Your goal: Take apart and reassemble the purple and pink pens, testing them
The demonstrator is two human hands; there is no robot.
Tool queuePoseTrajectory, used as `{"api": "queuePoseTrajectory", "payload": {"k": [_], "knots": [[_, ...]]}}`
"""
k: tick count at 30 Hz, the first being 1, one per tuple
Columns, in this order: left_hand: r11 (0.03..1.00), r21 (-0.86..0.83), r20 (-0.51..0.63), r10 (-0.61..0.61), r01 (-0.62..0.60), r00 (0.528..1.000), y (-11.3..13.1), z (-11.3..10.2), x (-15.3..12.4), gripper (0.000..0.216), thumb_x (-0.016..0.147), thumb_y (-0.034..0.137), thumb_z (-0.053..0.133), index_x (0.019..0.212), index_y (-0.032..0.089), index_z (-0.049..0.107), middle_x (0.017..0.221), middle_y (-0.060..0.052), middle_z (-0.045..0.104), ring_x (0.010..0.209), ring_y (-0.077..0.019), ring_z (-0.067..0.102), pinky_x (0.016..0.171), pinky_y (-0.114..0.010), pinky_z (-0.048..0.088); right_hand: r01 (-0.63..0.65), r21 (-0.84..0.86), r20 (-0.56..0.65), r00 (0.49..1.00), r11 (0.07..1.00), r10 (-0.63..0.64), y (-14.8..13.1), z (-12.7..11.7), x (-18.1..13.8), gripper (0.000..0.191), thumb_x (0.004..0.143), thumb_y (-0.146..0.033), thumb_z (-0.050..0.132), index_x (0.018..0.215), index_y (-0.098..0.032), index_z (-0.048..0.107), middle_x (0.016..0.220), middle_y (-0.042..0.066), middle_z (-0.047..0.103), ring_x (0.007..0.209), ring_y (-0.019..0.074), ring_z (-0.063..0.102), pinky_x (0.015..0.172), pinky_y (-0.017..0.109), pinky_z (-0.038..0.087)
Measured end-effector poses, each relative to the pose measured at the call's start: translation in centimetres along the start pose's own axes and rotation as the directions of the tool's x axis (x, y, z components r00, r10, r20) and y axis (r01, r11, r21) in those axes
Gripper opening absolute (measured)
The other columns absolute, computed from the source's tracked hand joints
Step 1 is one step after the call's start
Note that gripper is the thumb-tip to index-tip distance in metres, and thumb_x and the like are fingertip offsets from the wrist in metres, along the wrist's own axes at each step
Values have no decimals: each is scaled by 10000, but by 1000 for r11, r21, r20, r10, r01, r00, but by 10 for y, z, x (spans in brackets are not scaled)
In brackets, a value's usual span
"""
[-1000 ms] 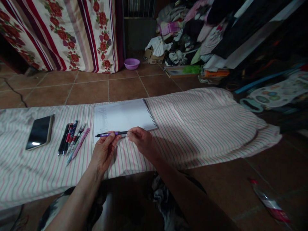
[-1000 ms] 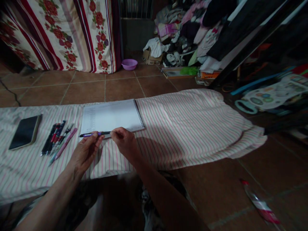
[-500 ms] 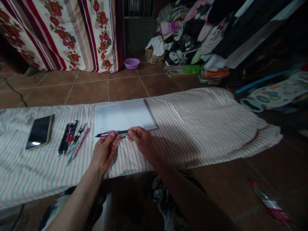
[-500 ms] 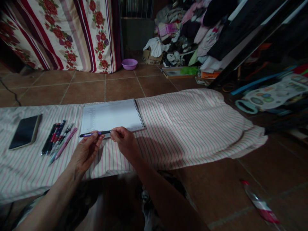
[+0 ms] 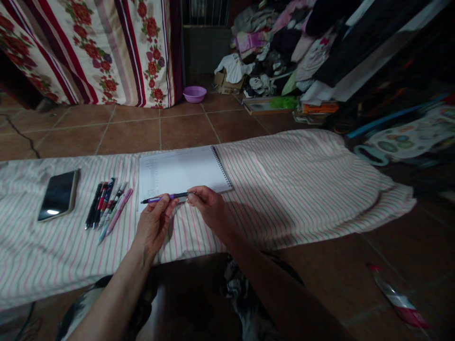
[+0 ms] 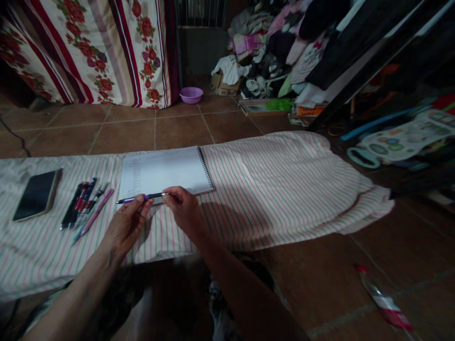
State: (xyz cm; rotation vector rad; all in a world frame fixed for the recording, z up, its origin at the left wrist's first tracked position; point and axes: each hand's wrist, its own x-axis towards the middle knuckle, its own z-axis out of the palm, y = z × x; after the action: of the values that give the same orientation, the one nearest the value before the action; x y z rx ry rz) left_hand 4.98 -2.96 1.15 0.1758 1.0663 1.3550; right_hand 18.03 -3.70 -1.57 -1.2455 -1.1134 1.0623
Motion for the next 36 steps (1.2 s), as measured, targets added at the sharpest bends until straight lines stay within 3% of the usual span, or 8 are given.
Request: {"api": "queuePoseTrajectory", "payload": {"k": [8,18,26,36], "knots": [[999,26,9,-38,37,999,1,1,-1,243,808,-37,478,641,71,618,631,-12,652,591,-84,651,621,-158,562,36,-114,-8,999,993,-37,-3,-2,-2,163,759,-331,576,819,-193,638,644,-10,641,610,117,603,602,224,469],[999,48,81,-4,0,997,-2,-3,0,159,737,-31,574,667,96,640,660,-9,666,610,-87,648,667,-170,556,-44,-221,-72,997,974,29,-10,-2,-3,221,758,-376,550,640,-190,567,550,-25,565,535,102,521,525,211,401],[999,-4,6,-39,39,999,-2,4,-4,250,805,-50,469,641,71,615,637,-15,646,591,-71,638,627,-152,562,-17,-6,4,1000,1000,17,1,1,-1,185,746,-365,593,797,-188,612,642,-19,605,596,106,558,585,225,444],[986,-94,10,-138,139,990,0,4,-2,242,825,-47,430,703,68,604,675,-41,653,621,-78,647,612,-126,557,-55,112,-47,997,992,61,-4,9,1,193,743,-329,603,884,-205,650,721,-7,653,607,101,586,565,212,458]]}}
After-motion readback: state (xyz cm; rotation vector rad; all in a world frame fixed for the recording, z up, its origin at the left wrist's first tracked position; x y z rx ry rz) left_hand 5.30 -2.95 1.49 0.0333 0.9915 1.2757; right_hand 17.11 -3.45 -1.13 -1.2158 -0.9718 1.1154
